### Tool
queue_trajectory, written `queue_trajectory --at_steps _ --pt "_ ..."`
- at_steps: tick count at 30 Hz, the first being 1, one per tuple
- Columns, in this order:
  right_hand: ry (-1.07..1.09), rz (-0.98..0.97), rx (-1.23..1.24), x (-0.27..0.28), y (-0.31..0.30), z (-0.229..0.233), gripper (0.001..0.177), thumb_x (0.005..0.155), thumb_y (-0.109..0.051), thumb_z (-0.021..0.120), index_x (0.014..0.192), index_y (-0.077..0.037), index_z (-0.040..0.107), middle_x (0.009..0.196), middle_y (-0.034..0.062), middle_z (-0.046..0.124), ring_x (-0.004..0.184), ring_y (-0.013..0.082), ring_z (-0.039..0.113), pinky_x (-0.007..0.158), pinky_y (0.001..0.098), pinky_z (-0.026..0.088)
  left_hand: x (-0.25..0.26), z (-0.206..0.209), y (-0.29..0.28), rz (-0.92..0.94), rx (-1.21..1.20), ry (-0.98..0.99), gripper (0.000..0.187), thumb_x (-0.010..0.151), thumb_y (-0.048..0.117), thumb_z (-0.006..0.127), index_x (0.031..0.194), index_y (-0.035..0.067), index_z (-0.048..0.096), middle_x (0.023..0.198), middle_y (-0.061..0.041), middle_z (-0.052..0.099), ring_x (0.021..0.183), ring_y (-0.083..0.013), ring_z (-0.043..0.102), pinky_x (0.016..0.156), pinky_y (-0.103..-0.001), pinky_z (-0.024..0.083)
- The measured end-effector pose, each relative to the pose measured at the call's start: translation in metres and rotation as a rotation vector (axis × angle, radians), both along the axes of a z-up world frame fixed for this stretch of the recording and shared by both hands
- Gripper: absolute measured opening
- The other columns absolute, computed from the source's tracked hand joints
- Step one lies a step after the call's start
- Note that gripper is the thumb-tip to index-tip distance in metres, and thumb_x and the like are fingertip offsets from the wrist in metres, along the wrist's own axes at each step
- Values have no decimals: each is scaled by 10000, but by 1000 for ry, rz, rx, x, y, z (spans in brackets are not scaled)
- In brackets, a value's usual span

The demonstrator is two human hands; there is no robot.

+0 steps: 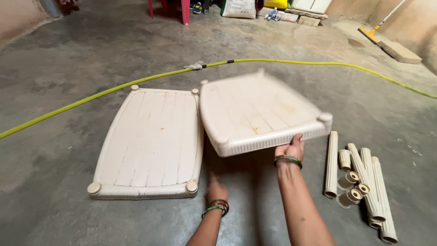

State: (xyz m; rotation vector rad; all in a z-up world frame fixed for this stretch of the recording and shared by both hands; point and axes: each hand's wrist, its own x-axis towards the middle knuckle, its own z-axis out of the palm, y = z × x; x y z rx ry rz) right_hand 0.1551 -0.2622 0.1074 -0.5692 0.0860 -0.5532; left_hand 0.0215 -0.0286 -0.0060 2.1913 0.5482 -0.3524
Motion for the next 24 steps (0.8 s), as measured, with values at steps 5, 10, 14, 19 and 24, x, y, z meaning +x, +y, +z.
queue_trajectory --at_steps 5,10,14,19,24 --pt "230 -13 126 -49 -7 -56 518 1021 -361 490 1433 -49 454 1510 104 526 1372 268 531 1172 473 445 21 -8 26 742 -1429 -322 683 910 422 572 1520 179 383 1465 -75 508 1304 -288 506 1046 -542 424" --pt "458 49 180 -99 2 -96 505 1011 -340 582 1400 -29 496 1396 128 597 1251 289 599 1056 500 483 30 9 18 543 -1043 -342 625 908 462 657 1368 46 574 1285 -119 662 1167 -261 632 1007 -410 471" --pt "672 19 40 -125 7 -108 408 947 -117 698 1311 -52 524 1258 90 647 1123 225 656 977 488 536 14 14 14 424 -952 -404 599 764 234 816 1259 -38 618 1151 -186 743 1019 -285 716 893 -384 545" --pt "739 118 -27 -151 1 -114 341 939 -86 684 1238 -44 526 1190 101 652 1100 228 661 975 465 568 1 3 19 382 -773 -364 584 736 172 829 1236 -45 620 1115 -193 753 985 -288 735 885 -366 551" --pt "868 279 -123 -168 -13 -133 321 937 -102 675 1231 -34 566 1161 105 643 1089 254 646 998 441 580 -1 -15 12 414 -482 -345 514 836 236 745 1258 -32 626 1151 -231 736 1043 -354 719 919 -406 536"
